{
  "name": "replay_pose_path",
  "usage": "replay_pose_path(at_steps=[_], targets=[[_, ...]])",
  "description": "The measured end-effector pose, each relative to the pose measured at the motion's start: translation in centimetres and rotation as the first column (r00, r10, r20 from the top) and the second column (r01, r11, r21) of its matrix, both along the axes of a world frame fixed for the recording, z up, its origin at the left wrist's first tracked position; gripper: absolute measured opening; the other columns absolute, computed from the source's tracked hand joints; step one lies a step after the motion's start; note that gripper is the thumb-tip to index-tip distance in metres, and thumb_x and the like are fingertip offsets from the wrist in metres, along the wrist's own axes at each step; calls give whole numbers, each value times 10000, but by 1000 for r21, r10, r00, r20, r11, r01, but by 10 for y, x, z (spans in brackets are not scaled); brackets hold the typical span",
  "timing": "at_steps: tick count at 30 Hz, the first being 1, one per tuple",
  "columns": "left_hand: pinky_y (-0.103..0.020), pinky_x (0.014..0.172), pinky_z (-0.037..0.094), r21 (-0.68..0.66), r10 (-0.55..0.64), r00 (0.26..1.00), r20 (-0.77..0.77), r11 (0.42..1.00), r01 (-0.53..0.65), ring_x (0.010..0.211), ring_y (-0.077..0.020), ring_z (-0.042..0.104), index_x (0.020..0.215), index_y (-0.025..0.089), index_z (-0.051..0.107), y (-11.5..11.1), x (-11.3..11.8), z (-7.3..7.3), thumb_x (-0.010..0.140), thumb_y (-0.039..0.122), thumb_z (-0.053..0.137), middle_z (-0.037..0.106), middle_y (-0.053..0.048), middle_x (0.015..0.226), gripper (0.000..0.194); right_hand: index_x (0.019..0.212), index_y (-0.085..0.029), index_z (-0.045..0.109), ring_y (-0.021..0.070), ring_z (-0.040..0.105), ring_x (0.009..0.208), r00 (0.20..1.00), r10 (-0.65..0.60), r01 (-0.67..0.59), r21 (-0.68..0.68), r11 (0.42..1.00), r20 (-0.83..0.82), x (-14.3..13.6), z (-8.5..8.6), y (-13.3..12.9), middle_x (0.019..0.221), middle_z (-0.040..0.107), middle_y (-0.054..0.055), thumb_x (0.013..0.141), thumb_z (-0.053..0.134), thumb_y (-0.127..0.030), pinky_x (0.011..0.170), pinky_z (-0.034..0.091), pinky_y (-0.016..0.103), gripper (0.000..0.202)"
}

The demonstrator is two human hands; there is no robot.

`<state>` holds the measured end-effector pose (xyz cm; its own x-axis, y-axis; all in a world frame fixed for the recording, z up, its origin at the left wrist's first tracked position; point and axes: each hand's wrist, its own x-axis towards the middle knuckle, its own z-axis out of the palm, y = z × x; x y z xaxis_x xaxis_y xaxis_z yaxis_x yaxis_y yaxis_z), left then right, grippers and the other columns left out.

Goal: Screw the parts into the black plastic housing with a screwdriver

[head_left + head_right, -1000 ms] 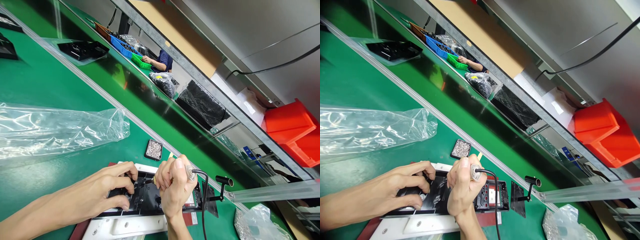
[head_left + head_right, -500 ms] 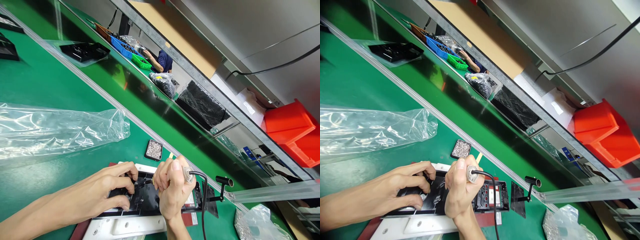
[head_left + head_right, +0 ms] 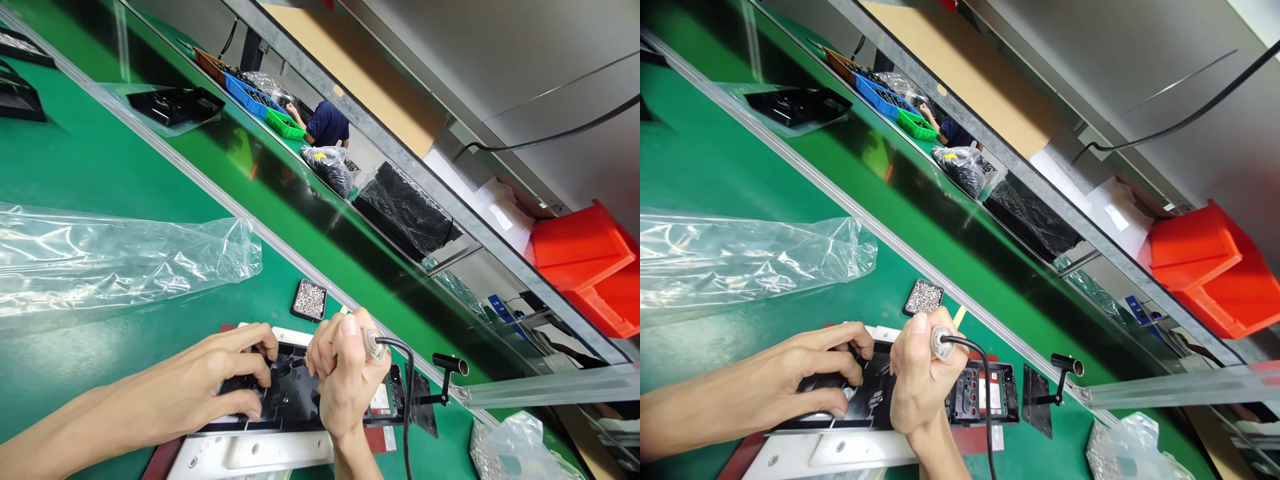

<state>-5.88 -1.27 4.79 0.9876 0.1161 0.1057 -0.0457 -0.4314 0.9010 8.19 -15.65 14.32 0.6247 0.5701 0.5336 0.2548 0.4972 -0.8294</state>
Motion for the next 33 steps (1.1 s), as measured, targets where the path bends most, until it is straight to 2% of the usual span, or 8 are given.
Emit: replay_pose_path(at_steps=[8, 12, 18, 25, 30, 33], targets=[[-260, 1123, 500, 8, 16, 998, 66, 1000, -16, 1231, -198, 756, 1031, 360, 902, -2, 6, -18, 1102, 289, 936, 748, 42, 1345, 106, 738, -248, 422, 69, 318, 443, 999, -50, 50, -9, 999, 8, 0, 9, -1, 566, 374, -107, 1187, 754, -231, 436, 403, 147, 559], [-281, 1122, 496, 1, 17, 997, 76, 1000, -17, 1215, -210, 753, 1003, 354, 888, -5, 9, -24, 1110, 298, 924, 732, 36, 1346, 125, 705, -229, 411, 67, 293, 425, 996, -89, 90, -13, 996, 23, -1, 26, -6, 542, 349, -101, 1188, 723, -296, 423, 405, 147, 578], [-303, 1026, 509, -30, 6, 997, 75, 1000, -4, 1155, -216, 742, 963, 325, 871, -9, 11, -22, 1098, 258, 886, 712, 20, 1316, 151, 712, -230, 363, 64, 209, 402, 989, -130, 132, -21, 991, 71, -5, 49, -21, 531, 257, -110, 1163, 690, -348, 416, 420, 146, 570], [-328, 926, 513, -18, 12, 986, 165, 1000, -9, 1109, -226, 765, 911, 272, 849, -11, 18, -23, 1038, 154, 872, 734, 8, 1269, 175, 717, -247, 375, 87, 174, 386, 994, -86, 91, -72, 993, 66, -9, 45, -27, 520, 231, -107, 1193, 676, -408, 373, 336, 173, 586], [-330, 938, 525, -14, 18, 980, 199, 1000, -15, 1126, -232, 769, 918, 274, 841, -13, 18, -23, 1018, 112, 886, 738, 6, 1263, 196, 732, -242, 349, 90, 123, 383, 998, -46, 49, -100, 994, 29, -15, 42, -31, 520, 193, -100, 1208, 660, -434, 354, 241, 199, 600], [-336, 923, 520, -6, 15, 981, 193, 1000, -14, 1104, -232, 754, 930, 284, 842, -12, 17, -24, 1039, 123, 865, 734, 4, 1278, 196, 739, -241, 341, 91, 118, 375, 999, -26, 27, -99, 995, 20, -18, 39, -32, 521, 193, -98, 1226, 627, -431, 349, 225, 208, 596]])
